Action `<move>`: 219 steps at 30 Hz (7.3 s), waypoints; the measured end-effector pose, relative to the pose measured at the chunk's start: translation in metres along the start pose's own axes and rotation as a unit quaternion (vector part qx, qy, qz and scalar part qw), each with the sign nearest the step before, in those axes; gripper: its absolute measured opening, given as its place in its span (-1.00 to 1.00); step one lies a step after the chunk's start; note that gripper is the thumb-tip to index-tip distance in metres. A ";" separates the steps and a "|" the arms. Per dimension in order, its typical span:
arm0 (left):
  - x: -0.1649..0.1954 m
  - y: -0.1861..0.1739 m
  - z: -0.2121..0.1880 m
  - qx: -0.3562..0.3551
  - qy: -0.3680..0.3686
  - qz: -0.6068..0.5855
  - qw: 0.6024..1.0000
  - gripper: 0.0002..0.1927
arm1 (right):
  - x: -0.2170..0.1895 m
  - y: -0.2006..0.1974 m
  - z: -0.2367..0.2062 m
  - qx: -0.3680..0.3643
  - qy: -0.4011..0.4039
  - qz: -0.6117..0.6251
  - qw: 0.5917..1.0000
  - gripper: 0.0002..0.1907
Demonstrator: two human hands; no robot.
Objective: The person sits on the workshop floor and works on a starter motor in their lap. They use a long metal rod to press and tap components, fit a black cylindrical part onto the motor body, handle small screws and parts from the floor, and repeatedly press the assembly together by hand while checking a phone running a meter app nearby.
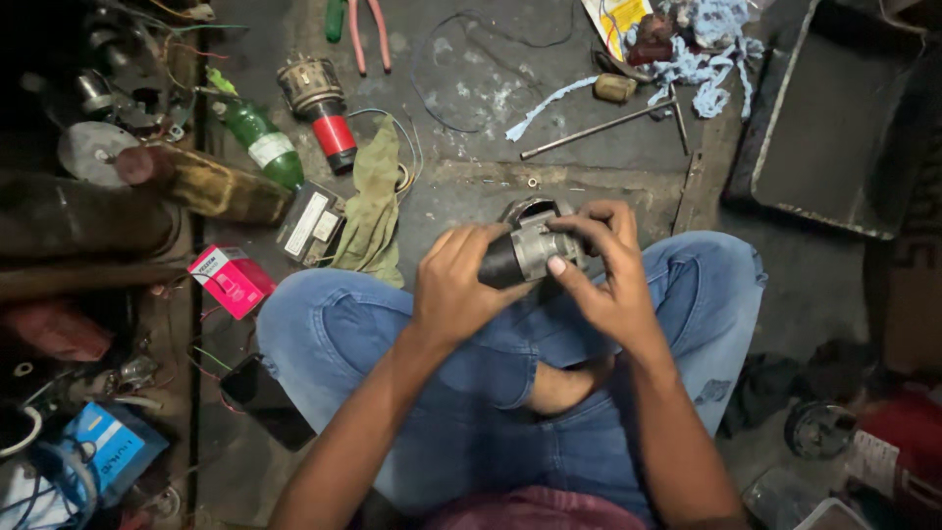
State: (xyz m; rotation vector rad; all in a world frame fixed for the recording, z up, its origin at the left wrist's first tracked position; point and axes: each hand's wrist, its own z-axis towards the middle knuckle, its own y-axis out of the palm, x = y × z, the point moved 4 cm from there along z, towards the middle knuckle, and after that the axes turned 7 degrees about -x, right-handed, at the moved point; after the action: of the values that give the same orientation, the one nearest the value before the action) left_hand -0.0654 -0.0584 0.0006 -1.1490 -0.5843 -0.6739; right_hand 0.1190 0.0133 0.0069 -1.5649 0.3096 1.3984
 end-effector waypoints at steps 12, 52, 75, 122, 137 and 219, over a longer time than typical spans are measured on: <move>0.024 -0.009 0.022 -0.073 -0.035 0.038 0.996 -0.29 | 0.019 -0.004 -0.007 -0.020 0.051 0.085 0.995 -0.60; 0.032 -0.005 0.030 -0.149 -0.016 0.126 0.981 -0.37 | 0.036 -0.003 -0.015 -0.015 0.011 0.157 0.987 -0.61; 0.029 0.004 0.015 -0.134 -0.030 0.194 0.971 -0.38 | 0.033 -0.003 -0.016 -0.017 0.004 0.141 0.990 -0.59; 0.025 -0.001 0.018 -0.158 -0.035 0.227 0.960 -0.47 | 0.022 -0.004 -0.007 -0.053 -0.072 0.007 0.996 -0.31; 0.030 0.002 0.008 -0.118 -0.046 0.226 0.966 -0.47 | 0.022 -0.005 -0.009 -0.049 -0.064 0.026 0.996 -0.27; 0.023 -0.010 0.033 -0.155 -0.014 0.065 0.986 -0.35 | 0.056 -0.005 0.004 -0.076 0.026 0.264 0.961 -0.88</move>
State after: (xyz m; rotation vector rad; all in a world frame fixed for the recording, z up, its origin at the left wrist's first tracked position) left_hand -0.0604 -0.0338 0.0334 -1.4762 -0.4329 -0.6506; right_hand 0.1377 0.0413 -0.0384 -1.7211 0.7071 1.8223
